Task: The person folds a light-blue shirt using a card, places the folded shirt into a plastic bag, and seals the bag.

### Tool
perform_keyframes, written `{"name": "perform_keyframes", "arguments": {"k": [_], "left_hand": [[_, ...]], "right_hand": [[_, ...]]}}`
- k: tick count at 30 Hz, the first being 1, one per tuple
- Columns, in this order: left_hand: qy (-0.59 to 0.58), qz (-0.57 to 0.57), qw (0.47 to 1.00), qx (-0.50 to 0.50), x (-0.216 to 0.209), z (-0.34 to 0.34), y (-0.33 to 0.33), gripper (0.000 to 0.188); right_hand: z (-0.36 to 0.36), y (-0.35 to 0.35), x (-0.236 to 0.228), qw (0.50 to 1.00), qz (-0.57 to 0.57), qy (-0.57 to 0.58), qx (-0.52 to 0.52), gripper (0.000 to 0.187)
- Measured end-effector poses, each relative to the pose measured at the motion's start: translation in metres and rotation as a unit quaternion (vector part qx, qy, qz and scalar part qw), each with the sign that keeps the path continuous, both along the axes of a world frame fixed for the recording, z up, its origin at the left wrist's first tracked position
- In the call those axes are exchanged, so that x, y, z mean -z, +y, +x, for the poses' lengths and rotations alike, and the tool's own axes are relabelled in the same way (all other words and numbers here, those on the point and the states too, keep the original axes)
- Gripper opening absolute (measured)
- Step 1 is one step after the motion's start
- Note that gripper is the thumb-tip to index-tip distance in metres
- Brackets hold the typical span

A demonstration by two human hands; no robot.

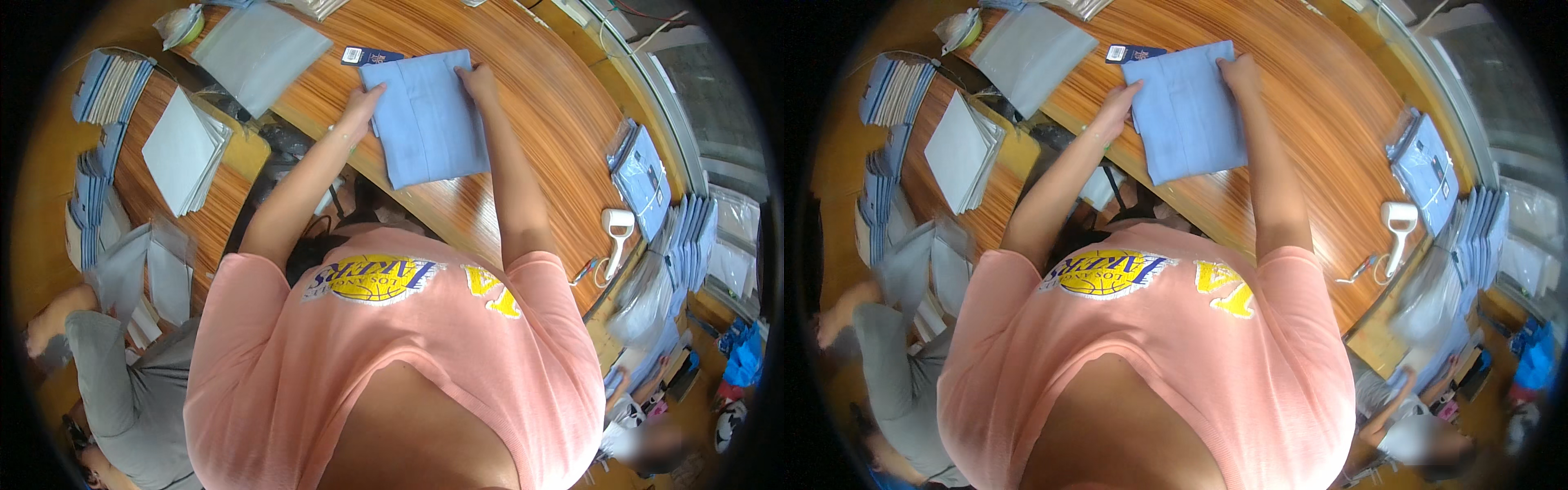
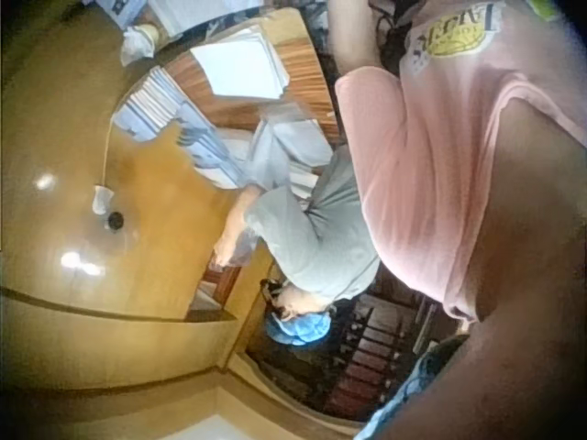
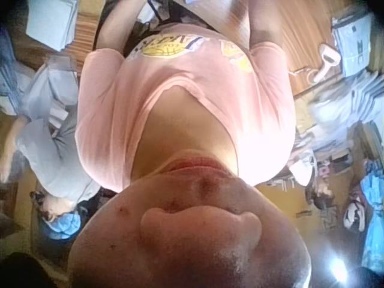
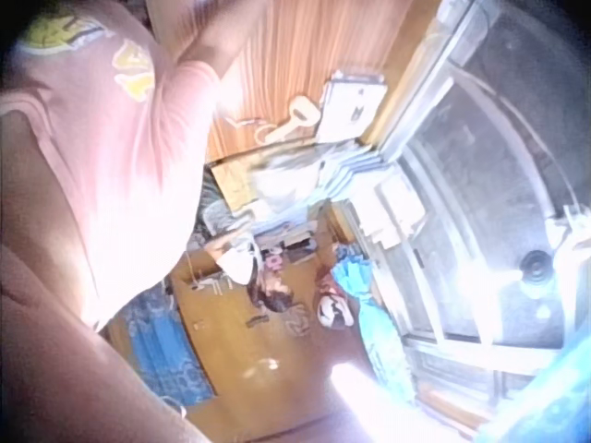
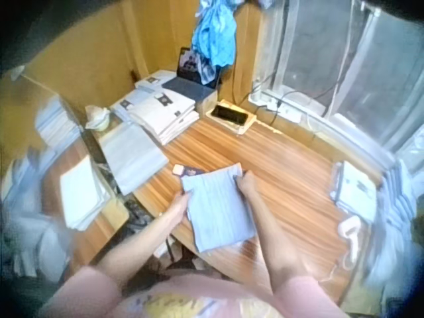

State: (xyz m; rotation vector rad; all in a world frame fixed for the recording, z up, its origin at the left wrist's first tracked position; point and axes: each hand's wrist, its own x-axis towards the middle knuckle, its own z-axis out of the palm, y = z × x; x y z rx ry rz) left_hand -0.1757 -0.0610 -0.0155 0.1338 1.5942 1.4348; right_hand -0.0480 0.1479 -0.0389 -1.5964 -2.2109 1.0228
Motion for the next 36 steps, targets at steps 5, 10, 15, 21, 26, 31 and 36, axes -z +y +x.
{"name": "perform_keyframes", "arguments": {"k": [5,10,15,21,26,31,36], "left_hand": [[0.28,0.085,0.955,0.055,0.007,-0.015,0.025,0.037],[0.21,0.359,0.89,0.184,-0.096,0.005,0.041,0.035],[0.266,0.336,0.775,0.464,-0.142,0.004,0.028,0.036],[0.438,0.305,0.605,0.591,-0.021,0.021,-0.03,0.057],[0.411,0.258,0.546,0.683,-0.015,-0.002,-0.049,0.041],[0.258,0.098,0.81,0.518,-0.012,-0.001,-0.04,0.008],[0.075,-0.075,0.839,0.533,0.004,0.002,-0.042,0.016]], "right_hand": [[0.025,-0.001,-0.033,0.924,-0.219,0.307,0.062,0.021],[0.129,-0.042,-0.148,0.88,-0.1,0.455,0.093,0.019],[0.195,-0.127,-0.192,0.915,0.018,0.399,0.061,0.029],[0.225,-0.253,-0.05,0.976,0.171,0.089,0.106,0.039],[0.219,-0.285,-0.037,0.97,0.222,0.01,0.098,0.031],[0.226,-0.26,-0.022,0.935,-0.028,0.25,0.248,0.014],[0.219,-0.242,-0.027,0.858,-0.306,0.307,0.276,0.013]]}}
